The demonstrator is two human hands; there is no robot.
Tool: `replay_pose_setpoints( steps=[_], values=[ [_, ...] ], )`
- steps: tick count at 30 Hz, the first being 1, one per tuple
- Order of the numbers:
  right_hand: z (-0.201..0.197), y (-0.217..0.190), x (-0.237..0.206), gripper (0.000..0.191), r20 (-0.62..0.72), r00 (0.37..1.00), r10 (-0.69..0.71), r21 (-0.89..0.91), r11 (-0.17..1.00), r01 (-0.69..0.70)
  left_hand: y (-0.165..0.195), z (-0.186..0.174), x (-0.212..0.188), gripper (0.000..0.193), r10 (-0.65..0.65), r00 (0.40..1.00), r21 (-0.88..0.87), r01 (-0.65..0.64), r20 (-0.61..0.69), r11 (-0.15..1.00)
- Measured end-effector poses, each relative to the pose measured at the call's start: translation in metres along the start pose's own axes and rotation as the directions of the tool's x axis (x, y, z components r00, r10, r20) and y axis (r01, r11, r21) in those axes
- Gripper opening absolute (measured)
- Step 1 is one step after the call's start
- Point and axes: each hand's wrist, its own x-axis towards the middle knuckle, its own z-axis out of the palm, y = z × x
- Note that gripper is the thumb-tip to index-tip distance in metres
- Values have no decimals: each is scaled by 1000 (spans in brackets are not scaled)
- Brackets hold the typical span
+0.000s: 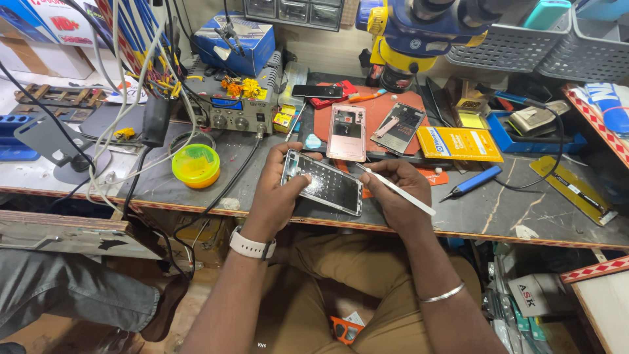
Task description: The person uses tweezers to remove a small component from the top edge of a disassembled smartphone. They then flip the phone over and use the tweezers to press along the edges of the back cover, likely to secure it.
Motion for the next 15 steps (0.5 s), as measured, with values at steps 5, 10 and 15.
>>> replay_pose_setpoints(
  steps=[5,10,15],
  values=[
    [-4,2,0,21,2,1000,25,78,997,-25,-14,2,16,37,-167,975,-133,148,-145,980],
    [-16,-2,-4,22,-3,997,81,62,995,-80,-26,-4,31,31,-156,971,-101,139,-179,985],
    [-35,10,0,13,-82,996,25,-250,967,-45,-41,-15,49,32,-178,964,-24,176,-198,984]
  ],
)
